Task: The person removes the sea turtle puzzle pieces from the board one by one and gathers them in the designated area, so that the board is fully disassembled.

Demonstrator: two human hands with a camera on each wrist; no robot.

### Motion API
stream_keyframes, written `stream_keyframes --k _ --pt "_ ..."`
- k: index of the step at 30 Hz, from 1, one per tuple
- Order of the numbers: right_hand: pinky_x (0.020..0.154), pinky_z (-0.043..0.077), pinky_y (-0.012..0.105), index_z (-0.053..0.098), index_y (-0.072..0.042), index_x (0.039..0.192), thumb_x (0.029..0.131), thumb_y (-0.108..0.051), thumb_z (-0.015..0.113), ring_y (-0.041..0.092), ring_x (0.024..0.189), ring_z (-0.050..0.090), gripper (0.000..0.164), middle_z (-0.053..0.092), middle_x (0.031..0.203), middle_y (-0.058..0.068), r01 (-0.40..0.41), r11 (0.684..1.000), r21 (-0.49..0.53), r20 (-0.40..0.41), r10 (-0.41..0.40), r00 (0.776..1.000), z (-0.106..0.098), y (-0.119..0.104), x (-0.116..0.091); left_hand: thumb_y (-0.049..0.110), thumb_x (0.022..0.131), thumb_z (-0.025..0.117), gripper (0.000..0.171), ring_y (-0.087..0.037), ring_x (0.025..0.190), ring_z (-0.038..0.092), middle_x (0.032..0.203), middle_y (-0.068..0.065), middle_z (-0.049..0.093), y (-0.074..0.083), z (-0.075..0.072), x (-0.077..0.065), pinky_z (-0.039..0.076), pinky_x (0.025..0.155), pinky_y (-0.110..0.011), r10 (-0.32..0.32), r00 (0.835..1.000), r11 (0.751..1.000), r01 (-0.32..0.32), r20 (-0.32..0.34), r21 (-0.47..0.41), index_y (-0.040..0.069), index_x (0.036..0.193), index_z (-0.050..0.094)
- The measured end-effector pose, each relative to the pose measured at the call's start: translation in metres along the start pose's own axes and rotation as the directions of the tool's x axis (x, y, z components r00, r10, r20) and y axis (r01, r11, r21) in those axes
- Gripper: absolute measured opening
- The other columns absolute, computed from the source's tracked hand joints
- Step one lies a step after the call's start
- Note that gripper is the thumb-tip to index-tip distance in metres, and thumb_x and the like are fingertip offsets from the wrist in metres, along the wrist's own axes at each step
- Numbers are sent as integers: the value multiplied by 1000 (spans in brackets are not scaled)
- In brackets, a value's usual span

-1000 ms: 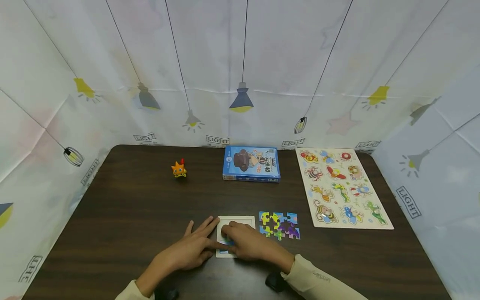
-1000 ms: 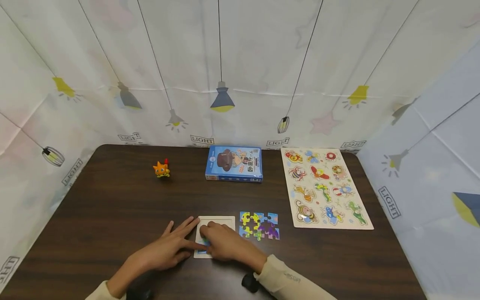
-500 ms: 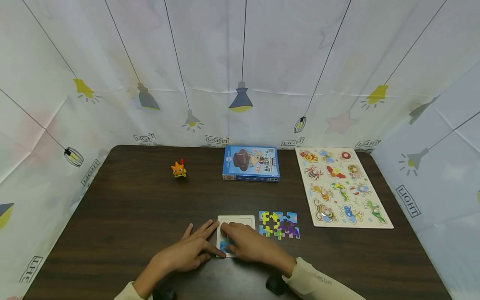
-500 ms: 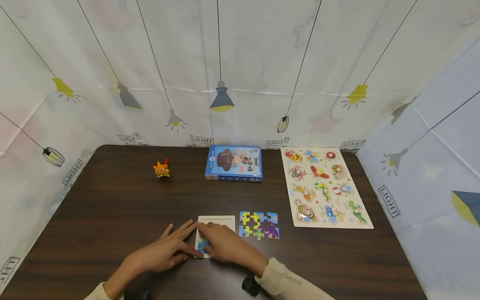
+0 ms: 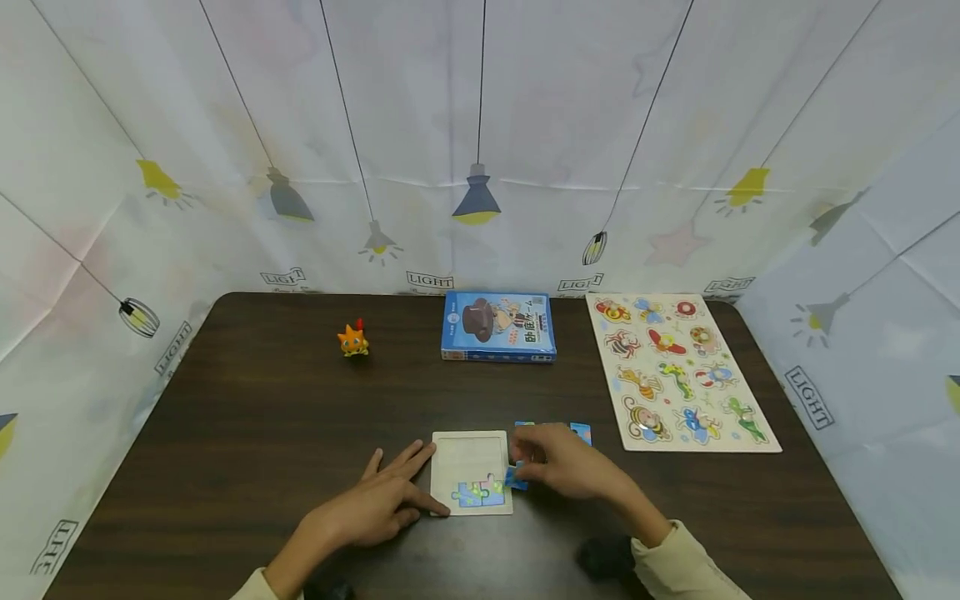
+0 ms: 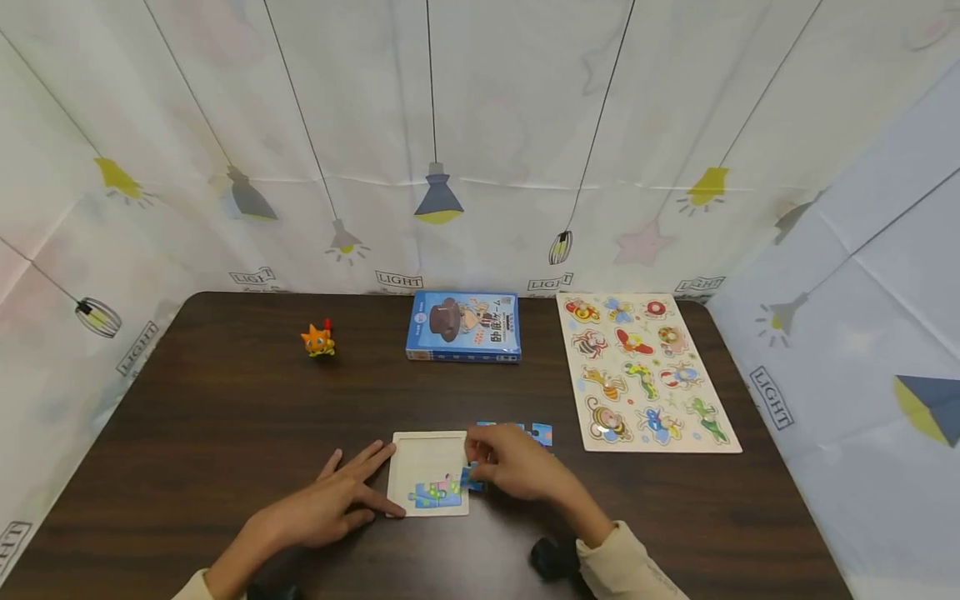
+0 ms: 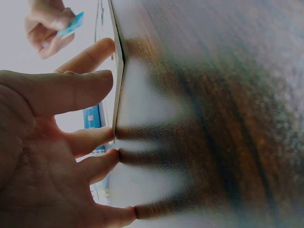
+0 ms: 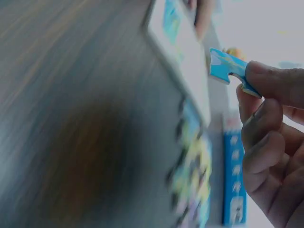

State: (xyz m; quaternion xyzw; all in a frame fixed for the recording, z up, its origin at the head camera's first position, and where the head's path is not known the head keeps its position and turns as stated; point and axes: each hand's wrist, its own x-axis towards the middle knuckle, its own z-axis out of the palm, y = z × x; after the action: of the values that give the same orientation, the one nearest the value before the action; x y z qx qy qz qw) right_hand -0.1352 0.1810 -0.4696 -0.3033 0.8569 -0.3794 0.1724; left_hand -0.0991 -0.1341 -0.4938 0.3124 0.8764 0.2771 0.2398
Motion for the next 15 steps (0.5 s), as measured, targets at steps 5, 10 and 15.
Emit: stream_keyframes --k 5,10,15 --pt "60 42 24 60 -13 85 90 -2 76 4 66 48 19 50 74 -10 -43 999 -28 -16 43 999 -1 18 -14 8 99 65 41 -37 156 6 169 -14 18 -1 -1 -1 -1 112 -78 4 1000 1000 -4 -6 -3 39 123 75" --pt "58 41 23 61 -14 82 85 -2 80 1 64 46 22 50 71 -13 -42 990 -137 -100 28 995 12 21 -15 8 99 65 40 -38 156 6 169 -14 18 1 -1 -1 -1 111 -79 16 1000 1000 -16 -1 -11 38 124 75" --pt "57 39 24 63 -16 81 82 -6 83 2 62 44 22 49 69 -14 -103 967 -234 -149 69 986 21 14 -12 10 99 65 40 -37 156 6 169 -13 18 0 -1 -1 -1 111 -79 5 1000 1000 -5 -1 -7 39 124 75"
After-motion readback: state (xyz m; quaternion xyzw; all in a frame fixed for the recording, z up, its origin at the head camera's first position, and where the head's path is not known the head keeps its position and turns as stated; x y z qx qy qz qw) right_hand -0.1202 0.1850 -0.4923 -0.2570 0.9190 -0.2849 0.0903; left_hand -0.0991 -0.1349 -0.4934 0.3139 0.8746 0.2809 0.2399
